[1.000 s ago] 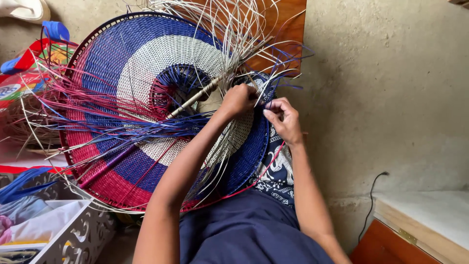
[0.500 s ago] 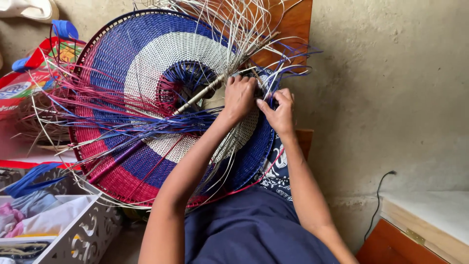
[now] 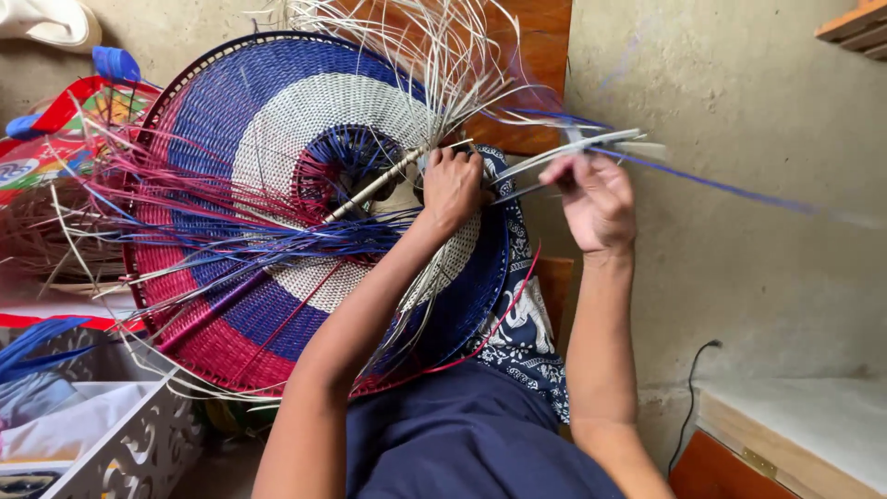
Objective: Weaving a circular mat using colorful fibers and a weaving stick.
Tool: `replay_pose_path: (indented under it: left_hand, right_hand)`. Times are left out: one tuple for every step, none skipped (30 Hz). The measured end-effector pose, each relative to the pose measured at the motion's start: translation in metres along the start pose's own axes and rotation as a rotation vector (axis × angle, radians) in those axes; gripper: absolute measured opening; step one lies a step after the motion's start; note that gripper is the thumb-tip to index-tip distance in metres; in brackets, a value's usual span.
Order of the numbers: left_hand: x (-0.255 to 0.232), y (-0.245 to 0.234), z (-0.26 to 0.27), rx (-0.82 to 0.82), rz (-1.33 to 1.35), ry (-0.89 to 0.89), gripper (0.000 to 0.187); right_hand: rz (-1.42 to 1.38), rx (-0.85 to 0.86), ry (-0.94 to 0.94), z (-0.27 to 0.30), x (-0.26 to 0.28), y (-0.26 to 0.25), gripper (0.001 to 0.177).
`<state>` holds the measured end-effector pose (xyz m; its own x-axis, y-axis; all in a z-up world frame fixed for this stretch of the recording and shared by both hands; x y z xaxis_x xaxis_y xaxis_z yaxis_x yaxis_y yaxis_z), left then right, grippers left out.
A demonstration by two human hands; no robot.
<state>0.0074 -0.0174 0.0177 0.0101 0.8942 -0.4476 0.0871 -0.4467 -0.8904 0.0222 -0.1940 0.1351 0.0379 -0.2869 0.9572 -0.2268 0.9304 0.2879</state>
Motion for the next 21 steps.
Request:
replay_pose_path:
  left_hand:
    - [-0.001, -0.001, 0.001, 0.008, 0.008, -0.001, 0.024]
    - [0.002, 0.001, 0.000, 0.004, 0.006, -0.001, 0.024]
    - [0.003, 0.004, 0.002, 0.002, 0.020, 0.017, 0.027]
    - [0.003, 0.006, 0.003, 0.000, 0.035, 0.036, 0.031]
    - [0.003, 0.009, 0.002, 0.000, 0.035, 0.041, 0.031]
    - [0.002, 0.014, 0.001, 0.028, 0.049, 0.063, 0.038]
    - [0.002, 0.017, -0.003, 0.049, 0.062, 0.087, 0.045]
    - [-0.008, 0.004, -0.010, 0.042, 0.061, 0.094, 0.045]
    - [-0.019, -0.008, -0.016, 0.099, 0.273, 0.121, 0.051]
    - [-0.029, -0.020, -0.021, 0.156, 0.484, 0.147, 0.057]
    - [-0.044, -0.042, -0.024, 0.157, 0.484, 0.149, 0.057]
    - [-0.058, -0.066, -0.027, 0.154, 0.739, 0.142, 0.054]
    - [-0.071, -0.090, -0.032, 0.146, 0.992, 0.133, 0.050]
    - [-0.073, -0.088, -0.043, 0.143, 0.991, 0.135, 0.050]
    - [-0.076, -0.087, -0.052, 0.142, 1.176, 0.163, 0.029]
    - [-0.079, -0.087, -0.061, 0.141, 1.361, 0.190, 0.015]
    - [-0.073, -0.085, -0.067, 0.145, 1.359, 0.196, 0.015]
    - [-0.061, -0.073, -0.074, 0.287, 1.645, -0.040, 0.013]
    - [-0.049, -0.063, -0.080, 0.428, 1.909, -0.299, 0.021]
    - [-0.035, -0.055, -0.094, 0.424, 1.904, -0.295, 0.021]
    - [-0.012, -0.039, -0.102, 0.345, 1.855, -0.512, 0.025]
  right_hand:
    - [-0.062, -0.048, -0.014, 0.001, 0.000, -0.011, 0.025]
    - [-0.064, -0.045, -0.016, -0.001, 0.003, -0.015, 0.025]
    - [-0.108, -0.059, -0.055, 0.000, 0.008, -0.020, 0.023]
    - [-0.153, -0.072, -0.095, 0.001, 0.013, -0.025, 0.021]
    - [-0.153, -0.076, -0.098, 0.001, 0.019, -0.021, 0.021]
    - [-0.154, -0.057, -0.118, 0.000, 0.025, -0.015, 0.022]
    - [-0.153, -0.034, -0.145, -0.004, 0.033, -0.010, 0.023]
    - [-0.152, -0.034, -0.154, -0.002, 0.029, -0.007, 0.023]
    - [-0.112, -0.028, -0.110, 0.000, 0.023, -0.004, 0.024]
    - [-0.073, -0.022, -0.066, 0.003, 0.016, -0.001, 0.026]
    - [-0.073, -0.024, -0.067, 0.008, 0.010, 0.000, 0.026]
    - [-0.004, -0.035, -0.059, 0.013, 0.003, 0.000, 0.026]
    - [0.066, -0.041, -0.052, 0.016, -0.004, 0.000, 0.027]
    - [0.065, -0.039, -0.054, 0.021, -0.008, -0.003, 0.027]
    - [0.100, -0.045, -0.055, 0.029, -0.013, -0.006, 0.027]
    - [0.135, -0.052, -0.055, 0.036, -0.017, -0.009, 0.028]
    - [0.134, -0.056, -0.060, 0.047, 0.000, -0.004, 0.028]
    - [0.190, 0.077, -0.039, 0.057, 0.015, 0.007, 0.027]
    - [0.243, 0.217, -0.020, 0.065, 0.029, 0.021, 0.026]
    - [0.240, 0.219, -0.025, 0.069, 0.032, 0.010, 0.026]
    - [0.177, 0.388, 0.011, 0.079, 0.032, 0.007, 0.022]
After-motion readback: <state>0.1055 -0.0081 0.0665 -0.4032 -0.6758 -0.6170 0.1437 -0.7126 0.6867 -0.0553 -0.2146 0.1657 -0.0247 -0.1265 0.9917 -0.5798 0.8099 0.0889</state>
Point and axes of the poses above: each hand's wrist, its own z-axis away from the middle knuckle, its own y-axis out of the palm, x = y × z, the point moved 5 cm from there along -z, towards the middle knuckle, and after that the axes turned 7 degrees about -y, right-handed, at the moved point
